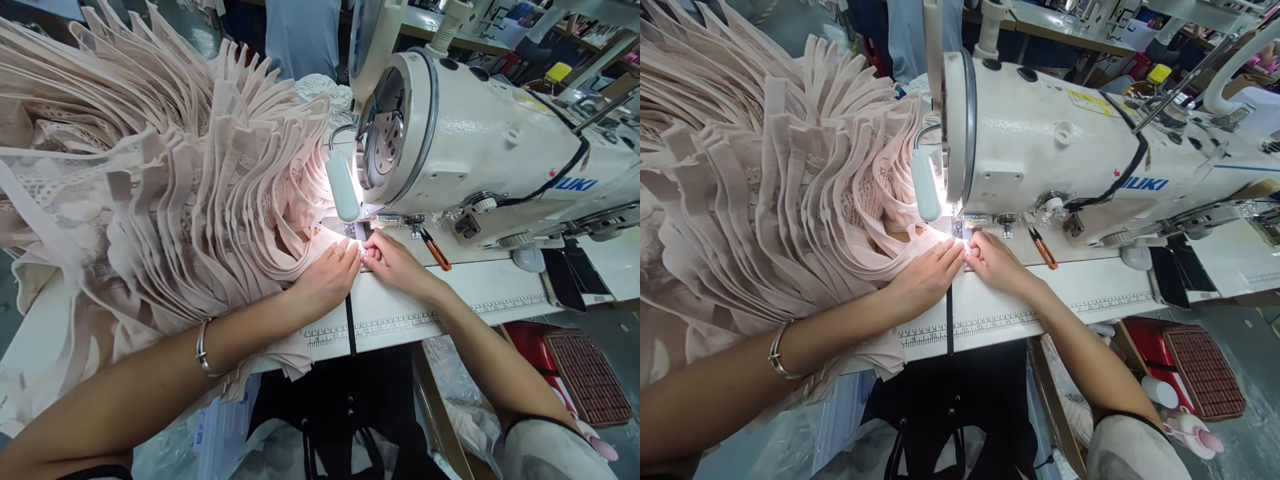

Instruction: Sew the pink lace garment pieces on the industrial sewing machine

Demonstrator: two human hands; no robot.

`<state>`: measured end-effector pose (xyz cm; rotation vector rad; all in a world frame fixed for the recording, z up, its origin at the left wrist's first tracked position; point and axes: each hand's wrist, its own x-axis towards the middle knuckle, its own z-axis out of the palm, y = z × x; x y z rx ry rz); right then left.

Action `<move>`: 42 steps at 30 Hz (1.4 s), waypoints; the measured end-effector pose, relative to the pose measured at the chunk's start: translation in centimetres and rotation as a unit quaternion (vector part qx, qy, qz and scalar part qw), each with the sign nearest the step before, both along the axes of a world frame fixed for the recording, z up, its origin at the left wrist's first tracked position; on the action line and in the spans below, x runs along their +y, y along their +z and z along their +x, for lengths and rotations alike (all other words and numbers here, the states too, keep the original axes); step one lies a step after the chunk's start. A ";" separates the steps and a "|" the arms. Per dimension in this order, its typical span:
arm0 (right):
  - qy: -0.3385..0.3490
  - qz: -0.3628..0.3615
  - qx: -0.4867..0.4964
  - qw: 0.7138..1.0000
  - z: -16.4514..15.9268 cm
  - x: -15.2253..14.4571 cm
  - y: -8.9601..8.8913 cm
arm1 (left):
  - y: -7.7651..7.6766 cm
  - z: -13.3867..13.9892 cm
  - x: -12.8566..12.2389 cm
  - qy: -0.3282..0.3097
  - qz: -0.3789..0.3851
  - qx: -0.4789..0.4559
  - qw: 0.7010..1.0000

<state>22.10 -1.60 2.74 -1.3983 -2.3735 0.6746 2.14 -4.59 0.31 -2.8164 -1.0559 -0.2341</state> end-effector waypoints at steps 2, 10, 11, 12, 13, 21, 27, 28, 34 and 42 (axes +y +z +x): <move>0.037 0.076 0.020 0.996 0.7 -0.1 -0.5 | -0.1 0.0 0.1 -0.007 -0.006 -0.018 1.000; 0.056 0.207 -0.053 0.975 0.0 -0.6 -2.2 | 0.1 -0.4 0.9 0.061 -0.009 -0.108 0.992; 0.040 0.215 -0.072 0.973 -0.2 -0.6 -2.1 | 0.4 -0.5 1.0 0.072 -0.013 -0.096 0.993; 0.027 0.220 -0.093 0.971 -0.3 -0.5 -2.0 | 0.7 -0.5 1.1 0.071 -0.021 -0.079 0.994; 0.018 0.221 -0.115 0.968 -0.5 -0.4 -1.9 | 1.1 -0.4 1.2 0.061 -0.031 -0.061 0.996; 0.075 0.204 -0.195 0.957 -0.5 0.5 -1.2 | 0.7 0.6 1.1 -0.002 -0.026 -0.070 0.997; 0.031 0.162 -0.154 0.974 0.0 1.0 -1.7 | 0.8 0.7 0.9 0.015 -0.009 -0.033 0.999; 0.027 0.158 -0.148 0.976 0.1 1.1 -1.8 | 1.0 0.7 0.9 0.016 -0.004 -0.024 1.000; 0.032 0.166 -0.130 0.977 0.3 1.1 -2.2 | 1.2 0.5 1.0 0.007 0.031 0.001 0.999; 0.006 0.147 -0.140 0.979 0.1 1.2 -2.3 | 0.7 0.4 1.1 0.006 0.060 -0.010 0.998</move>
